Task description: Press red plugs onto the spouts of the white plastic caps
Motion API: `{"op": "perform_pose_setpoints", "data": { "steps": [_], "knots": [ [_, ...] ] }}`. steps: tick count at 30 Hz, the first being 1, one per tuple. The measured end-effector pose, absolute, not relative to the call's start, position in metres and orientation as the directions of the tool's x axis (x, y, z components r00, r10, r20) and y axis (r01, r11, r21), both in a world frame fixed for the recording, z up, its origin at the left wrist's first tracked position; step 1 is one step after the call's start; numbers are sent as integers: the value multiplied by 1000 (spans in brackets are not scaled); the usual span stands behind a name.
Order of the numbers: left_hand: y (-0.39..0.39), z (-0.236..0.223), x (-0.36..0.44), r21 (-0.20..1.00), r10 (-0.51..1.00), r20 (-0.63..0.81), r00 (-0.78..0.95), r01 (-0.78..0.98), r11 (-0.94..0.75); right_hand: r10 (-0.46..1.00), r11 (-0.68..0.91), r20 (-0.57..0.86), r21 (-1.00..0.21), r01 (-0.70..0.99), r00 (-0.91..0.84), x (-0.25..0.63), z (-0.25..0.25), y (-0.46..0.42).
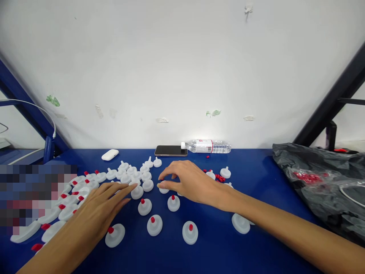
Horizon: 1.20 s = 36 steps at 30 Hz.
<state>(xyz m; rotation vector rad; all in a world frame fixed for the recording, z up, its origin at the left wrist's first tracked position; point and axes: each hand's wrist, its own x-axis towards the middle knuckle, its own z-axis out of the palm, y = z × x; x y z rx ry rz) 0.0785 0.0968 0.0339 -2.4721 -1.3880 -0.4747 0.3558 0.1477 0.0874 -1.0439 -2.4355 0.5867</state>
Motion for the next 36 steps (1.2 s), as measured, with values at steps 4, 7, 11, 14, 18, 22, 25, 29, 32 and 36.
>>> {"op": "perform_pose_setpoints", "data": {
  "steps": [4,7,11,14,18,22,25,29,32,36],
  "knots": [
    [96,38,80,-34,781,388,489,855,-518,829,555,206,-411,723,-519,372,112,150],
    [91,44,86,-3,789,385,478,856,-517,878,479,109,-213,852,-467,393,122,152],
    [86,42,89,56,801,399,446,861,-506,870,469,-109,-114,876,-481,405,117,154],
    [87,37,89,79,815,394,425,867,-491,872,447,-180,-87,890,-455,398,109,154],
    [87,38,90,76,820,369,438,865,-496,872,453,-179,-59,889,-456,387,104,152],
    [84,45,89,64,830,407,382,894,-443,862,478,-173,-34,878,-476,393,110,151],
    [81,50,90,71,811,447,378,889,-453,861,481,-104,-153,864,-498,401,119,153],
    [78,52,96,119,794,491,359,875,-470,841,503,59,-451,737,-538,394,131,149],
    [75,50,100,118,726,581,367,845,-522,795,561,208,-606,563,-569,376,133,137],
    [71,49,105,69,657,635,406,818,-572,776,551,316,-760,343,-546,354,120,120]
  ]
}}
